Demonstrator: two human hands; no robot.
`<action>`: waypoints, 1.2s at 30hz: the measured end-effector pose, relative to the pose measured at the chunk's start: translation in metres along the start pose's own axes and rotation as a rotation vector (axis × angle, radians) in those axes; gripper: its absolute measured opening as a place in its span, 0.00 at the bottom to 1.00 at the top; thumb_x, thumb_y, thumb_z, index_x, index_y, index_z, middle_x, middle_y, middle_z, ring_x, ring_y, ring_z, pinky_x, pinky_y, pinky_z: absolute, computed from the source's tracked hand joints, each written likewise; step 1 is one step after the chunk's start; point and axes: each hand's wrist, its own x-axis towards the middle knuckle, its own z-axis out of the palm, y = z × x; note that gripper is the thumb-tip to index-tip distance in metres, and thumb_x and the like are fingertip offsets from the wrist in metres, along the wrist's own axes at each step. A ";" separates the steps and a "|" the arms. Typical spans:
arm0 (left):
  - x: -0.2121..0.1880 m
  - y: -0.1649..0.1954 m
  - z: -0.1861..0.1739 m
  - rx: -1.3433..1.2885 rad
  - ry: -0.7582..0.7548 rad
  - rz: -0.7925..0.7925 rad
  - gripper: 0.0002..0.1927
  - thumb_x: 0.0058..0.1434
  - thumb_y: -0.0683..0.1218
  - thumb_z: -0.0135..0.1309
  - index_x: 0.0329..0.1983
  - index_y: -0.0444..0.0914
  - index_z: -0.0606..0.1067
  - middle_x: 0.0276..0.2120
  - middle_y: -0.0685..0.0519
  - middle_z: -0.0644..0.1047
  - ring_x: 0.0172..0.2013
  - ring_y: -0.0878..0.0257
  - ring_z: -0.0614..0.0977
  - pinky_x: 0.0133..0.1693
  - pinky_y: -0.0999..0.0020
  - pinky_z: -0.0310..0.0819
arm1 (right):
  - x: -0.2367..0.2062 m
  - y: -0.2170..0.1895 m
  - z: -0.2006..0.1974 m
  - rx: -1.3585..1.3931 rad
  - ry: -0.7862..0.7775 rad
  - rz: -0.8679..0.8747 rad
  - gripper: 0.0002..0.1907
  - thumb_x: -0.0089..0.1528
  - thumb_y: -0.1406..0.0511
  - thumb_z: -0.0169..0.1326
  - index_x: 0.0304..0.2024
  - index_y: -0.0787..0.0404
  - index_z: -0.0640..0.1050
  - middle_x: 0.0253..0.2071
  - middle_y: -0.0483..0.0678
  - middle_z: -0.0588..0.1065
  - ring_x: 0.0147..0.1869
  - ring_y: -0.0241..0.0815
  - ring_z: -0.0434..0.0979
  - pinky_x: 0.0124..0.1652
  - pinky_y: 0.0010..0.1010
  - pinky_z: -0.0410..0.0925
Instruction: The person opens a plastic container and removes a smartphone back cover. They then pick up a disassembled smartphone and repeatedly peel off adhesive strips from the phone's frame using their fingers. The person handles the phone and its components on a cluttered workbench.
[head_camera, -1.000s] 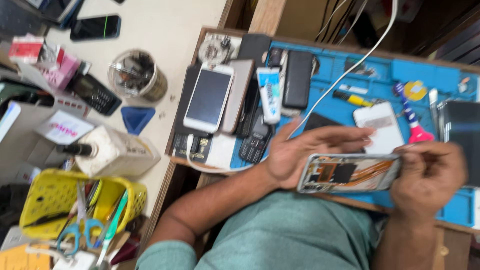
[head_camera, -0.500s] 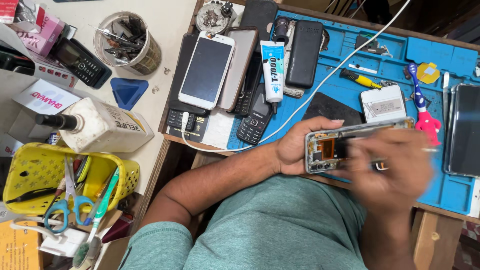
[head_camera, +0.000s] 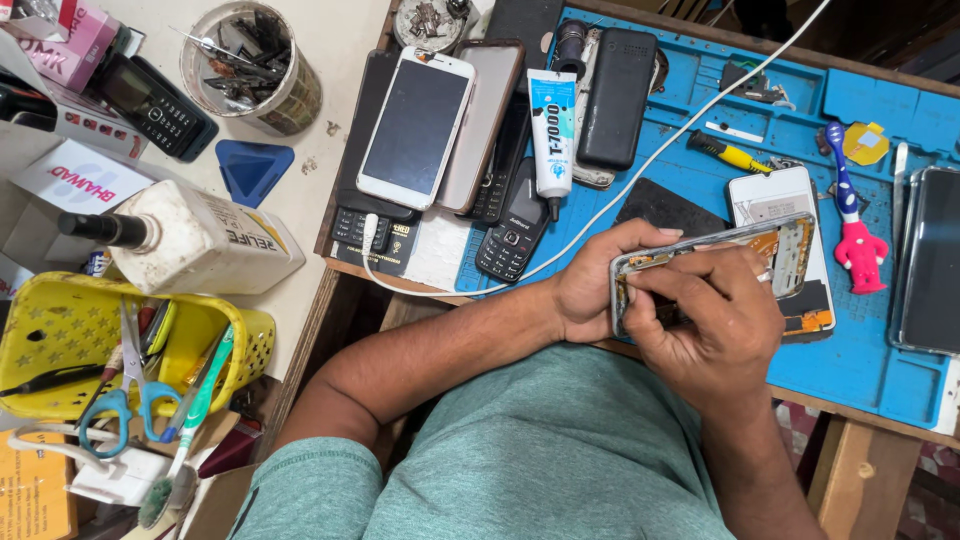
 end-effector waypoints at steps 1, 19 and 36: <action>0.000 0.000 0.000 -0.005 0.008 -0.008 0.25 0.78 0.56 0.41 0.58 0.30 0.73 0.47 0.44 0.78 0.49 0.58 0.81 0.52 0.64 0.80 | -0.001 0.001 0.001 0.003 0.003 0.002 0.09 0.57 0.68 0.68 0.39 0.59 0.83 0.37 0.46 0.75 0.42 0.44 0.76 0.42 0.33 0.70; 0.007 -0.013 -0.004 0.205 0.088 0.101 0.30 0.79 0.59 0.34 0.66 0.31 0.68 0.50 0.41 0.74 0.52 0.57 0.79 0.56 0.61 0.77 | -0.010 0.005 0.017 0.044 0.160 0.043 0.06 0.61 0.70 0.65 0.38 0.64 0.80 0.34 0.50 0.76 0.39 0.45 0.77 0.56 0.37 0.72; 0.004 -0.008 0.012 0.294 0.036 0.195 0.33 0.77 0.56 0.32 0.78 0.32 0.57 0.57 0.43 0.71 0.56 0.58 0.75 0.60 0.61 0.72 | -0.007 0.004 0.012 -0.065 0.179 0.015 0.07 0.59 0.69 0.64 0.33 0.61 0.77 0.30 0.46 0.75 0.36 0.42 0.75 0.55 0.36 0.66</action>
